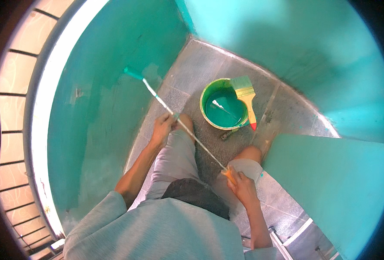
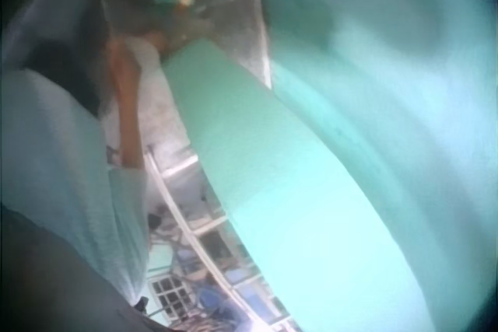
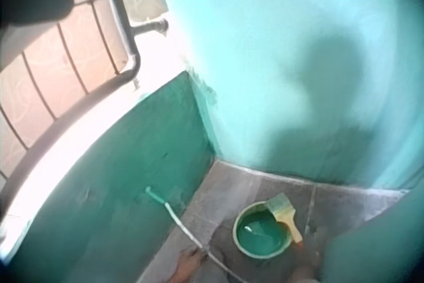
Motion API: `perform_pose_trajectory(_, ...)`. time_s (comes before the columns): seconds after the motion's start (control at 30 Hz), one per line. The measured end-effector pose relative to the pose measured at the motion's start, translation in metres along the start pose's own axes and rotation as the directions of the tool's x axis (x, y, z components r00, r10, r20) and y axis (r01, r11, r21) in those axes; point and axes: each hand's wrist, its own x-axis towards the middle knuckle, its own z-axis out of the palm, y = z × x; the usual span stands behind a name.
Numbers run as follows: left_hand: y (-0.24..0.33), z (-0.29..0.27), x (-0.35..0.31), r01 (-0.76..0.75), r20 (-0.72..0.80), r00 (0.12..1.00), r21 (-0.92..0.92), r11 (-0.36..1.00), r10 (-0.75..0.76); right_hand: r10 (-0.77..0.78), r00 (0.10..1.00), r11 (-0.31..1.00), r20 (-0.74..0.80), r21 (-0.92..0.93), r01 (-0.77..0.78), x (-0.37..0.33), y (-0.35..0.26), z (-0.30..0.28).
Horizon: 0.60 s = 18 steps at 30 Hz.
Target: The person paints the walls of a spiral staircase with green paint using a roller and a brush. They alternate between the roller for larger areas and the brush for edges and corners.
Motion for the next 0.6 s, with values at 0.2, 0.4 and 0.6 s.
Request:
perform_pose_trajectory(0.2,-0.025,-0.033,-0.092,0.214,-0.059,0.971,-0.225,0.951,-0.233,-0.097,0.986,0.982,0.139,-0.147,0.118,-0.027,-0.007,-0.035)
perform_pose_trajectory(0.4,-0.021,-0.041,-0.117,0.209,-0.093,0.967,-0.255,0.944,-0.239,-0.123,0.985,0.974,0.120,-0.178,0.143,-0.024,-0.019,-0.059)
perform_pose_trajectory(0.6,0.013,-0.019,-0.073,0.056,-0.033,0.998,-0.177,0.983,-0.062,-0.104,0.995,0.994,-0.006,0.021,0.104,-0.024,-0.012,-0.060)
